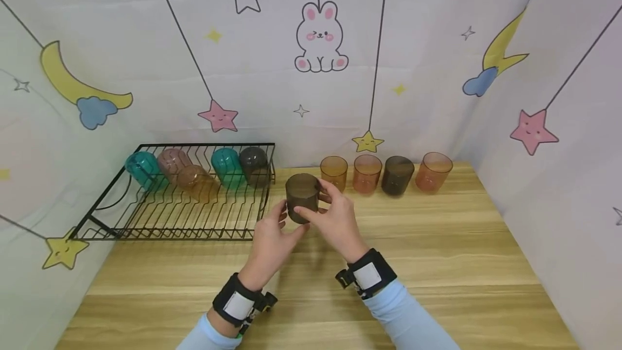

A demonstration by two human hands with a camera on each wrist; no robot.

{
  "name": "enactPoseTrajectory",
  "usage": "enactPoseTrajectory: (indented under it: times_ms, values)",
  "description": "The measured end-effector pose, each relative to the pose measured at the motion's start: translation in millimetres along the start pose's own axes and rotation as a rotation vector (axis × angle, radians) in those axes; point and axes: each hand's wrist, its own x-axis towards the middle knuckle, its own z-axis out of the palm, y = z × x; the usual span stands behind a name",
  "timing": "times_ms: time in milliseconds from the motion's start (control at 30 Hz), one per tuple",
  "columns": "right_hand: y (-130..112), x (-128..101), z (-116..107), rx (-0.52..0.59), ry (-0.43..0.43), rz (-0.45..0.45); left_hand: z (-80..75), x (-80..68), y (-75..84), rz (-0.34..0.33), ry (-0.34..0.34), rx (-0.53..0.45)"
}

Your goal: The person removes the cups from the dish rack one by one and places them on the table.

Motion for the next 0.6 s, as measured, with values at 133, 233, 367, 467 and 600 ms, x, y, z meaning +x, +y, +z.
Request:
enactPoseTrajectory:
  times_ms: [133, 233, 367, 467, 600]
  values:
    - [3.6, 5.4, 6.9, -0.027, 0.037, -0.026, -16.1, -0.8, 6.2, 0.053, 0.069, 0.039]
    - [7.0, 11.0, 12.2, -0.050, 0.056, -0.037, -29.5, 0.9, 9.5, 0.126, 0.135, 0.067]
    - [12.0, 20.7, 22.2, -0.058, 0.077, -0.034, -47.1, 4.2, 10.1, 0.211, 0.215, 0.112]
    - [15.9, 28.1, 30.5, -0.059, 0.094, -0.033, -57.0, 6.4, 7.3, 0.224, 0.252, 0.143]
    - [23.9, 37.1, 42.1, -0.083, 0.117, -0.020, -64.2, 6.8, 0.0, 0.195, 0.253, 0.174]
